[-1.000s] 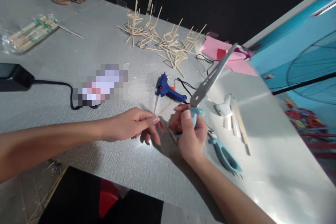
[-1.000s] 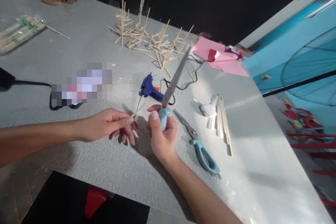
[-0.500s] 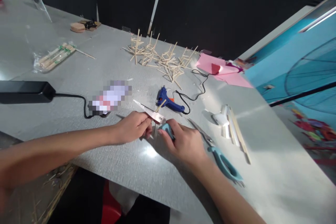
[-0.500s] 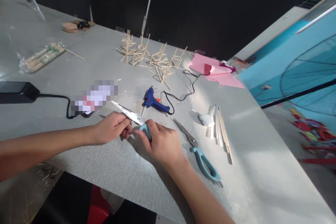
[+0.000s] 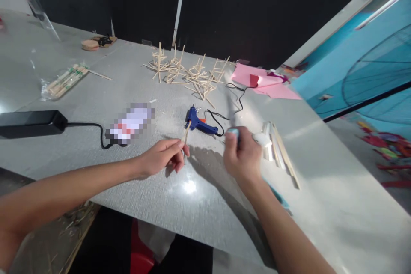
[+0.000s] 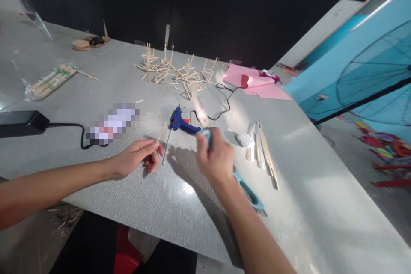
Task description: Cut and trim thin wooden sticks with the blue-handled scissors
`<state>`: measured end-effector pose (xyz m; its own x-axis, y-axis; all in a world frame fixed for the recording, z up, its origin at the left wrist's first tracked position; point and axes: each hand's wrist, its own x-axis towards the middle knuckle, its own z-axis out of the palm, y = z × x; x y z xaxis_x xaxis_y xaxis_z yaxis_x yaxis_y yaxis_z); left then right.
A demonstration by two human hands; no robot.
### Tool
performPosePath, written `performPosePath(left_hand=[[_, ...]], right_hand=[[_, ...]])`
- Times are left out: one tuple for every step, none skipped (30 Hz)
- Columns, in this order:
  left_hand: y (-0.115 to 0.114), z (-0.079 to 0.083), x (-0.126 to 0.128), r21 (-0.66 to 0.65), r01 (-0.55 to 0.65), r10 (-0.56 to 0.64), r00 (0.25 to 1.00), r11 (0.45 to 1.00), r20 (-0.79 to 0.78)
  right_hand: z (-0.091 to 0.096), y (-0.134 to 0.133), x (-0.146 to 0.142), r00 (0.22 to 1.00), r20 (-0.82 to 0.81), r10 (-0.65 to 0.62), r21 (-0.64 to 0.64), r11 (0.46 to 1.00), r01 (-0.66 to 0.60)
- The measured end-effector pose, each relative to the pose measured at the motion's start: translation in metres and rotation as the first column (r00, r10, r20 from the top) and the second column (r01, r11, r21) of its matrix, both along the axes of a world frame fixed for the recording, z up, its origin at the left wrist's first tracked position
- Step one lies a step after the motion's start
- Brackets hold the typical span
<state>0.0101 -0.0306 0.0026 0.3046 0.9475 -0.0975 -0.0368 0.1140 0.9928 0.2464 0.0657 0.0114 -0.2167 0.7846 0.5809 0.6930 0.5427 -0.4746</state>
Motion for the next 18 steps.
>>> performPosePath(left_hand=[[0.001, 0.0, 0.0, -0.006, -0.008, 0.008, 0.999, 1.0, 0.034], [0.001, 0.001, 0.0, -0.007, -0.008, 0.009, 0.998, 1.0, 0.062], [0.001, 0.002, 0.0, -0.008, -0.001, 0.002, 0.996, 1.0, 0.084], [0.001, 0.003, 0.0, -0.009, 0.007, -0.006, 0.995, 1.0, 0.1], [0.001, 0.004, 0.0, -0.01, 0.011, -0.01, 0.994, 1.0, 0.11], [0.0, 0.005, 0.0, -0.012, 0.013, -0.011, 0.993, 1.0, 0.114], [0.0, 0.005, 0.0, -0.014, 0.015, -0.013, 0.993, 1.0, 0.114], [-0.001, 0.005, 0.0, -0.013, 0.017, -0.015, 0.994, 1.0, 0.112], [-0.001, 0.005, 0.0, -0.009, 0.016, -0.015, 0.993, 1.0, 0.114], [-0.001, 0.004, 0.0, -0.003, 0.017, -0.016, 0.993, 1.0, 0.118], [-0.002, 0.004, -0.001, 0.004, 0.017, -0.018, 0.992, 1.0, 0.125], [-0.002, 0.004, -0.001, 0.009, 0.017, -0.018, 0.991, 1.0, 0.132], [-0.002, 0.004, -0.002, 0.013, 0.016, -0.017, 0.991, 1.0, 0.135], [-0.003, 0.004, -0.003, 0.015, 0.016, -0.018, 0.991, 1.0, 0.134], [-0.003, 0.005, -0.003, 0.014, 0.02, -0.022, 0.992, 1.0, 0.126], [-0.004, 0.005, -0.004, 0.013, 0.023, -0.024, 0.993, 1.0, 0.114], [-0.004, 0.006, -0.005, 0.01, 0.022, -0.023, 0.995, 1.0, 0.099], [-0.004, 0.007, -0.006, 0.006, 0.021, -0.022, 0.997, 1.0, 0.078]], right_hand=[[-0.003, -0.004, -0.003, 0.996, 0.011, 0.09, -0.048, 0.995, -0.089], [-0.006, -0.009, -0.007, 0.986, 0.01, 0.169, -0.089, 0.982, -0.168], [-0.009, -0.012, -0.01, 0.973, -0.001, 0.229, -0.118, 0.967, -0.228], [-0.011, -0.016, -0.013, 0.963, -0.017, 0.27, -0.133, 0.954, -0.27], [-0.012, -0.018, -0.014, 0.954, -0.028, 0.3, -0.135, 0.944, -0.301], [-0.013, -0.019, -0.015, 0.945, -0.028, 0.326, -0.127, 0.937, -0.327], [-0.013, -0.019, -0.014, 0.935, -0.012, 0.355, -0.114, 0.928, -0.354], [-0.012, -0.019, -0.014, 0.922, 0.019, 0.387, -0.102, 0.918, -0.383], [-0.011, -0.018, -0.013, 0.906, 0.059, 0.418, -0.092, 0.906, -0.412], [-0.011, -0.018, -0.012, 0.888, 0.101, 0.448, -0.086, 0.894, -0.441], [-0.011, -0.017, -0.012, 0.87, 0.141, 0.473, -0.083, 0.881, -0.466], [-0.011, -0.017, -0.013, 0.852, 0.173, 0.494, -0.082, 0.869, -0.488], [-0.011, -0.017, -0.014, 0.835, 0.197, 0.514, -0.084, 0.857, -0.508], [-0.011, -0.018, -0.015, 0.819, 0.212, 0.534, -0.089, 0.845, -0.528], [-0.012, -0.019, -0.017, 0.803, 0.218, 0.554, -0.097, 0.832, -0.547], [-0.013, -0.021, -0.019, 0.79, 0.219, 0.573, -0.108, 0.819, -0.564], [-0.014, -0.023, -0.02, 0.778, 0.215, 0.59, -0.119, 0.806, -0.579], [-0.015, -0.025, -0.022, 0.769, 0.21, 0.604, -0.127, 0.797, -0.591]])
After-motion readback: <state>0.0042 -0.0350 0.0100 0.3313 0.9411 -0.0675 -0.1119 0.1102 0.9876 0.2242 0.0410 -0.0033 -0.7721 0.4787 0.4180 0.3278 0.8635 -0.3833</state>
